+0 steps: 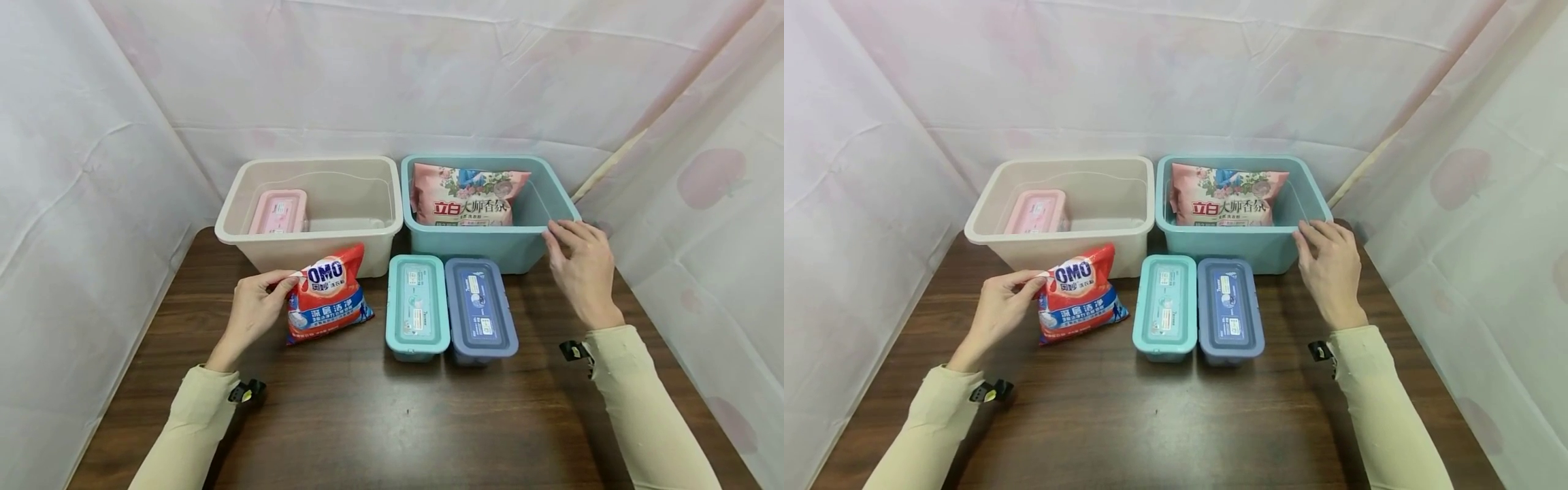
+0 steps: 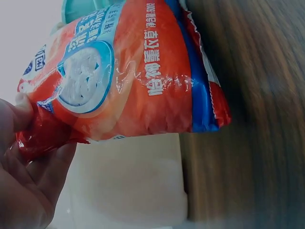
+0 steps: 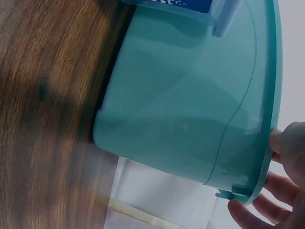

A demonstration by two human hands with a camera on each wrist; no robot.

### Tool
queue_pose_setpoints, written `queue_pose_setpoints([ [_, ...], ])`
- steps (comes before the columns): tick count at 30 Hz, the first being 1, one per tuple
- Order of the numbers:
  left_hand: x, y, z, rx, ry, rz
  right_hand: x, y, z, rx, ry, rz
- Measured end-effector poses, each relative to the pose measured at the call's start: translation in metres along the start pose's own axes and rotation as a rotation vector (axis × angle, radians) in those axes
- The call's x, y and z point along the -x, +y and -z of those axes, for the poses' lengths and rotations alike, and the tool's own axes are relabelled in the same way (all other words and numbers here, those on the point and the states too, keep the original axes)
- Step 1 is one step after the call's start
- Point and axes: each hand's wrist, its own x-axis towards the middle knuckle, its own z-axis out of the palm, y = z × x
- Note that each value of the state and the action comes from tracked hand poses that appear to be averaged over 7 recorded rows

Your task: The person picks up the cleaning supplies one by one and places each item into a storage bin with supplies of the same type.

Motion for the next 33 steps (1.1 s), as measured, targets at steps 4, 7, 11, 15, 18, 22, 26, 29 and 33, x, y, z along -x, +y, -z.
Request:
queue_pose_setpoints([
  [4, 0.001, 0.006, -0.001, -0.004, 0.005, -0.012, 0.0, -0.001, 0.0, -0.003, 0.0, -0.004],
  [7, 0.0, 0.009, -0.002, -0.017, 0.012, -0.015, 0.0, 0.0, 0.0, -0.001, -0.002, -0.007],
  [11, 0.0, 0.013, -0.003, -0.019, 0.02, -0.016, 0.002, 0.001, 0.0, 0.002, -0.015, -0.021],
  [15, 0.0, 0.017, -0.003, -0.004, 0.022, -0.01, 0.003, 0.001, 0.001, 0.0, -0.017, -0.025],
  [18, -0.001, 0.02, -0.003, 0.01, 0.022, 0.003, 0.003, 0.001, 0.0, -0.002, -0.014, -0.018],
  [22, -0.002, 0.023, -0.003, 0.03, 0.017, 0.007, 0.003, 0.001, 0.0, -0.006, -0.013, -0.017],
  [26, -0.002, 0.026, -0.002, 0.037, 0.016, 0.004, 0.002, 0.0, 0.001, -0.007, -0.011, -0.019],
  [29, -0.003, 0.032, 0.0, 0.044, 0.015, 0.011, 0.001, 0.0, 0.001, 0.001, -0.012, -0.013],
  [33, -0.004, 0.042, 0.004, 0.065, 0.018, 0.029, 0.0, 0.0, 0.002, 0.009, -0.015, -0.006],
])
